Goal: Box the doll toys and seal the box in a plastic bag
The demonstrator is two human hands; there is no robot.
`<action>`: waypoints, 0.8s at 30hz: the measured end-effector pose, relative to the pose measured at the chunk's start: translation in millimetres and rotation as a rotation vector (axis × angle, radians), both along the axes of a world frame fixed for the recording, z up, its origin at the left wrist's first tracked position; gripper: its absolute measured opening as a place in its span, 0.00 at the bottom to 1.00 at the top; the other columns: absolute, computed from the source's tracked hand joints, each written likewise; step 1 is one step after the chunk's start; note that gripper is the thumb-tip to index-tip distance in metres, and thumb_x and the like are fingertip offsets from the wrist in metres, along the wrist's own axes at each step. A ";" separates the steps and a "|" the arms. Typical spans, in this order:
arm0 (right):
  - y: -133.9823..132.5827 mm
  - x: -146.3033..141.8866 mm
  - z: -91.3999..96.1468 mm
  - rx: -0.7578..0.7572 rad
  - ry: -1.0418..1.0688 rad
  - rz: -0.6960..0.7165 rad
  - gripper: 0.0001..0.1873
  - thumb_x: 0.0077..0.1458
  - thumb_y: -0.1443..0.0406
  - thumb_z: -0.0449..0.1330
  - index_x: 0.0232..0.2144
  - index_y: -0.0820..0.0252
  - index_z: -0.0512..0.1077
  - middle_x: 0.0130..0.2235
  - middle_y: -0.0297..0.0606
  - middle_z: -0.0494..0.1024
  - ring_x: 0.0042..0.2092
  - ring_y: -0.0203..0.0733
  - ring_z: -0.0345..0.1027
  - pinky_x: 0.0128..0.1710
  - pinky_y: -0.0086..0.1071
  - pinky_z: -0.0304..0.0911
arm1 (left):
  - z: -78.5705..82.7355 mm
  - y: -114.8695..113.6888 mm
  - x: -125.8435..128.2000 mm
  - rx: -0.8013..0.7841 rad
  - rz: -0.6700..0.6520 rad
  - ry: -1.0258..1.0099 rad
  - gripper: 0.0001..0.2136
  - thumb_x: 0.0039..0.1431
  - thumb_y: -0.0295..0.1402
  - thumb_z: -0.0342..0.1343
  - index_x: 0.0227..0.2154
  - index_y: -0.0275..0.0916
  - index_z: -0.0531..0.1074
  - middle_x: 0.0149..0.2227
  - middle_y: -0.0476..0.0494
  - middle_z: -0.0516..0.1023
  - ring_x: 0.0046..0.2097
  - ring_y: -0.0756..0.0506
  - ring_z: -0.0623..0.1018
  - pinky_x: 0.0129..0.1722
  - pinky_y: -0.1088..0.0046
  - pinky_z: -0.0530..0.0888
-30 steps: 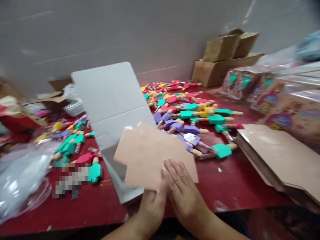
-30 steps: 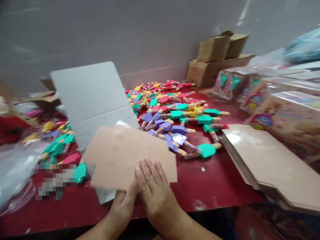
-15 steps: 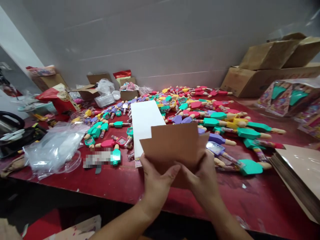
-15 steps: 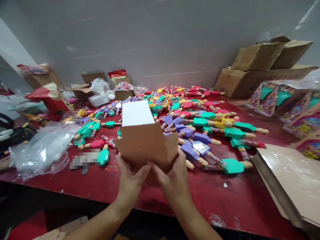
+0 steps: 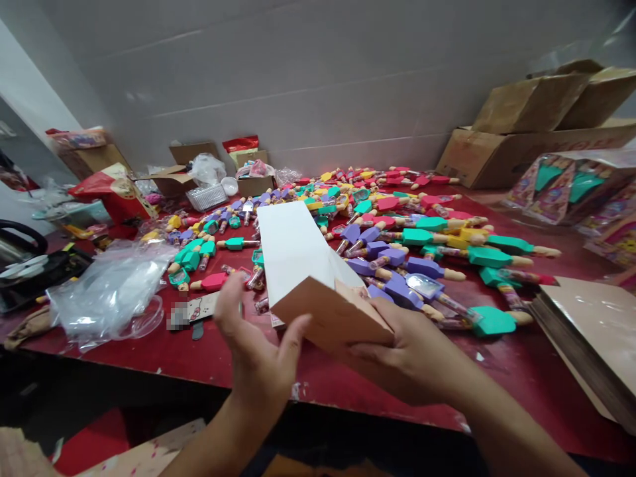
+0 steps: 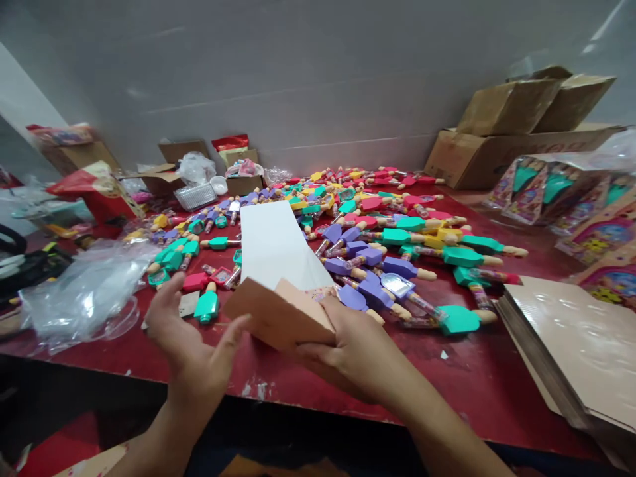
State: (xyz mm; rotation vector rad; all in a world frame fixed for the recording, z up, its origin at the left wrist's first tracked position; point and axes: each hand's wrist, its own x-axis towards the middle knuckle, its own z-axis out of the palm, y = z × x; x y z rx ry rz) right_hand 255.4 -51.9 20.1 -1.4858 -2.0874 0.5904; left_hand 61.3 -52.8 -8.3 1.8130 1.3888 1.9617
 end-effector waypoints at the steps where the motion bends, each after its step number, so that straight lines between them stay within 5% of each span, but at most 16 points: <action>1: 0.3 2.6 1.4 0.086 -0.081 0.024 0.19 0.48 0.55 0.63 0.40 0.57 0.69 0.37 0.39 0.76 0.36 0.45 0.70 0.33 0.34 0.65 | 2.8 -1.1 -3.3 0.052 0.008 0.122 0.25 0.55 0.39 0.59 0.53 0.41 0.60 0.52 0.36 0.67 0.55 0.39 0.68 0.53 0.60 0.68; 3: 2.1 6.7 0.9 0.414 -0.159 -0.027 0.20 0.49 0.53 0.63 0.41 0.58 0.69 0.36 0.40 0.75 0.37 0.46 0.70 0.35 0.36 0.65 | 4.4 1.6 -7.2 -0.013 -0.041 0.195 0.17 0.57 0.36 0.55 0.49 0.41 0.63 0.46 0.40 0.71 0.49 0.42 0.72 0.48 0.64 0.70; 5: 6.3 11.0 -2.7 0.791 -0.140 -0.270 0.27 0.49 0.50 0.62 0.47 0.59 0.66 0.43 0.46 0.73 0.46 0.53 0.67 0.45 0.45 0.63 | 1.2 10.9 -9.3 -0.152 -0.045 0.013 0.11 0.59 0.37 0.52 0.43 0.39 0.65 0.39 0.43 0.73 0.42 0.45 0.74 0.41 0.68 0.71; 7: 12.5 14.8 -7.2 0.918 0.012 -0.520 0.34 0.50 0.49 0.61 0.53 0.60 0.60 0.51 0.52 0.66 0.54 0.59 0.59 0.54 0.54 0.55 | -3.7 22.0 -10.3 -0.238 -0.008 -0.248 0.14 0.58 0.42 0.52 0.40 0.37 0.64 0.37 0.43 0.72 0.40 0.45 0.74 0.40 0.69 0.71; 11: 25.6 13.9 -11.5 0.601 0.545 -0.546 0.37 0.46 0.47 0.62 0.52 0.57 0.56 0.52 0.49 0.63 0.55 0.55 0.59 0.54 0.51 0.57 | -6.9 32.5 -8.7 -0.231 -0.033 -0.459 0.21 0.52 0.48 0.57 0.40 0.37 0.62 0.40 0.44 0.70 0.43 0.46 0.72 0.43 0.71 0.70; 14: 37.0 4.2 -9.2 0.344 0.743 -0.447 0.37 0.37 0.39 0.62 0.42 0.56 0.63 0.41 0.44 0.70 0.44 0.54 0.67 0.43 0.47 0.65 | -1.0 37.8 -9.3 -0.274 -0.228 -0.521 0.24 0.47 0.52 0.60 0.38 0.37 0.64 0.36 0.45 0.72 0.39 0.46 0.74 0.38 0.72 0.72; 16: 49.8 -3.5 -7.2 0.225 0.816 -0.368 0.34 0.40 0.34 0.54 0.35 0.55 0.65 0.34 0.42 0.71 0.37 0.52 0.67 0.34 0.43 0.66 | 3.8 49.5 -12.5 -0.246 -0.347 -0.551 0.26 0.45 0.56 0.60 0.34 0.36 0.67 0.32 0.45 0.72 0.35 0.46 0.74 0.35 0.72 0.72; 21: 105.9 -15.7 -13.1 0.491 0.874 -0.279 0.28 0.49 0.38 0.46 0.26 0.56 0.59 0.26 0.35 0.60 0.31 0.41 0.61 0.30 0.34 0.61 | -0.2 102.9 -18.4 0.138 -0.344 -0.644 0.22 0.48 0.55 0.58 0.27 0.37 0.67 0.25 0.50 0.66 0.29 0.51 0.69 0.32 0.77 0.68; 24: 136.9 -14.7 -27.5 0.520 0.838 -0.187 0.24 0.52 0.43 0.47 0.25 0.57 0.59 0.27 0.33 0.59 0.30 0.37 0.57 0.32 0.33 0.59 | -19.4 125.4 -14.9 0.074 -0.397 -0.660 0.20 0.50 0.52 0.58 0.25 0.38 0.64 0.24 0.53 0.63 0.28 0.52 0.66 0.30 0.78 0.66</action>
